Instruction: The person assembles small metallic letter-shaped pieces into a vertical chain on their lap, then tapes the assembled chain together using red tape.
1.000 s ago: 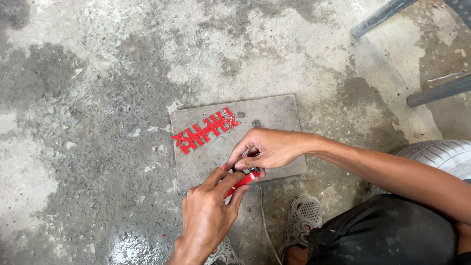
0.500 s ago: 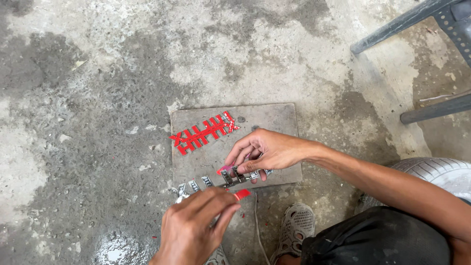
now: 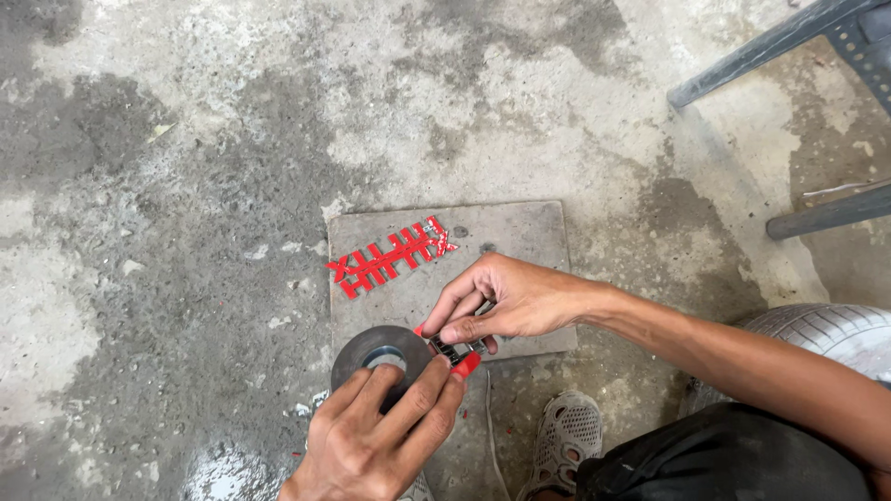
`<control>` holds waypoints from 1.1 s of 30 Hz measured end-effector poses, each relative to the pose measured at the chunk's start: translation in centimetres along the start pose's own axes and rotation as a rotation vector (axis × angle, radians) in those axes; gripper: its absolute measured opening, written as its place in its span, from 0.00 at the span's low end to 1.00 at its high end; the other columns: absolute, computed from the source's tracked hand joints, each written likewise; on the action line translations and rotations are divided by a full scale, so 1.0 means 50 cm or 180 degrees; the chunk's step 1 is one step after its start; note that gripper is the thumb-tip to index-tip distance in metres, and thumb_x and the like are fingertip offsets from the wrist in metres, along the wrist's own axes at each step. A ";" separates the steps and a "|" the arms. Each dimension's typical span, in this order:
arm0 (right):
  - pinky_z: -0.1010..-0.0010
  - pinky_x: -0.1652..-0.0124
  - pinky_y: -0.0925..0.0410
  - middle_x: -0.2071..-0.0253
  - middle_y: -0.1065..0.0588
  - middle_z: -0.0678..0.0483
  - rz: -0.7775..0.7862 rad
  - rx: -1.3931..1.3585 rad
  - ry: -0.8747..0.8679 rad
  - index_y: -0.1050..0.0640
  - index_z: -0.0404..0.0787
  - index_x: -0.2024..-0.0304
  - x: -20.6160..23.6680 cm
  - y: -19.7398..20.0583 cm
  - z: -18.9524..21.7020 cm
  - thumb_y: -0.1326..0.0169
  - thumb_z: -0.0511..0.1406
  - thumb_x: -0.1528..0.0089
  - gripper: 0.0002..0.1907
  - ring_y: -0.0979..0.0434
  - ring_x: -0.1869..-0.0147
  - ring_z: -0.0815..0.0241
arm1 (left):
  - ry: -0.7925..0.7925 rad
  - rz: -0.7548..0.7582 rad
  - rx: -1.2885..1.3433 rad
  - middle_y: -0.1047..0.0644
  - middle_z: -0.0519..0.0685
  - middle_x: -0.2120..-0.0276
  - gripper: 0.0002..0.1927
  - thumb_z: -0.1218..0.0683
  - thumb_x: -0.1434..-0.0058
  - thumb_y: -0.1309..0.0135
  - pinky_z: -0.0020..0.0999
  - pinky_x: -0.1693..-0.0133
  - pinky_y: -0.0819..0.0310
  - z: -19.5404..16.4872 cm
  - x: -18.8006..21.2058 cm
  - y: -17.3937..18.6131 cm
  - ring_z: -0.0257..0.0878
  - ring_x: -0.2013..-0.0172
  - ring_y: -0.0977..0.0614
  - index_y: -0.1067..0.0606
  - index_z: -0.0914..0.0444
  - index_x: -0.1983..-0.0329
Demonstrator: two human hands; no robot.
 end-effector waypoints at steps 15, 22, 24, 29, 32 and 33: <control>0.77 0.69 0.28 0.56 0.15 0.51 0.0083 -0.0174 -0.0005 0.19 0.35 0.45 0.029 -0.026 0.017 0.42 0.35 0.36 0.18 0.24 0.69 0.73 | 0.0086 0.0376 -0.0004 0.21 0.54 0.50 0.19 0.55 0.49 0.42 0.37 0.64 0.24 -0.023 0.005 -0.010 0.43 0.62 0.19 0.20 0.66 0.53; 0.78 0.70 0.28 0.65 0.15 0.52 0.0063 -0.0026 -0.0106 0.18 0.39 0.44 0.038 -0.027 0.023 0.42 0.35 0.37 0.18 0.24 0.71 0.72 | 0.0247 0.0311 -0.0089 0.22 0.51 0.50 0.21 0.55 0.48 0.42 0.37 0.62 0.23 -0.028 0.002 -0.009 0.43 0.61 0.19 0.20 0.66 0.50; 0.77 0.71 0.28 0.65 0.15 0.53 0.0081 -0.0030 -0.0113 0.18 0.39 0.44 0.041 -0.027 0.024 0.41 0.36 0.37 0.19 0.23 0.72 0.72 | 0.0160 0.0280 -0.0191 0.22 0.51 0.50 0.20 0.56 0.47 0.42 0.36 0.63 0.24 -0.035 0.003 -0.008 0.44 0.61 0.19 0.19 0.65 0.51; 0.76 0.72 0.25 0.66 0.14 0.53 0.0160 0.0068 -0.0225 0.18 0.40 0.45 0.046 -0.024 0.022 0.41 0.37 0.39 0.19 0.21 0.74 0.69 | -0.0069 0.0120 -0.0112 0.21 0.50 0.50 0.17 0.55 0.43 0.41 0.34 0.65 0.27 -0.037 0.011 0.006 0.41 0.63 0.20 0.18 0.65 0.52; 0.75 0.72 0.26 0.66 0.15 0.51 0.0136 -0.0024 -0.0275 0.18 0.39 0.46 0.049 -0.023 0.021 0.40 0.36 0.39 0.19 0.23 0.74 0.68 | -0.0148 0.0084 -0.0081 0.20 0.50 0.50 0.16 0.55 0.42 0.41 0.33 0.65 0.27 -0.038 0.015 0.013 0.41 0.64 0.21 0.18 0.65 0.51; 0.75 0.72 0.26 0.66 0.15 0.51 0.0144 -0.0013 -0.0227 0.18 0.39 0.46 0.049 -0.024 0.025 0.40 0.36 0.39 0.19 0.23 0.74 0.69 | -0.0168 0.0082 -0.0109 0.20 0.50 0.50 0.17 0.55 0.42 0.41 0.33 0.65 0.27 -0.039 0.015 0.013 0.41 0.64 0.21 0.18 0.65 0.51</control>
Point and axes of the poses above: each hand's wrist, its own x-axis away from the middle knuckle, its own y-axis out of the back of the hand, z = x × y, the point moved 9 cm from there along -x, towards the middle knuckle
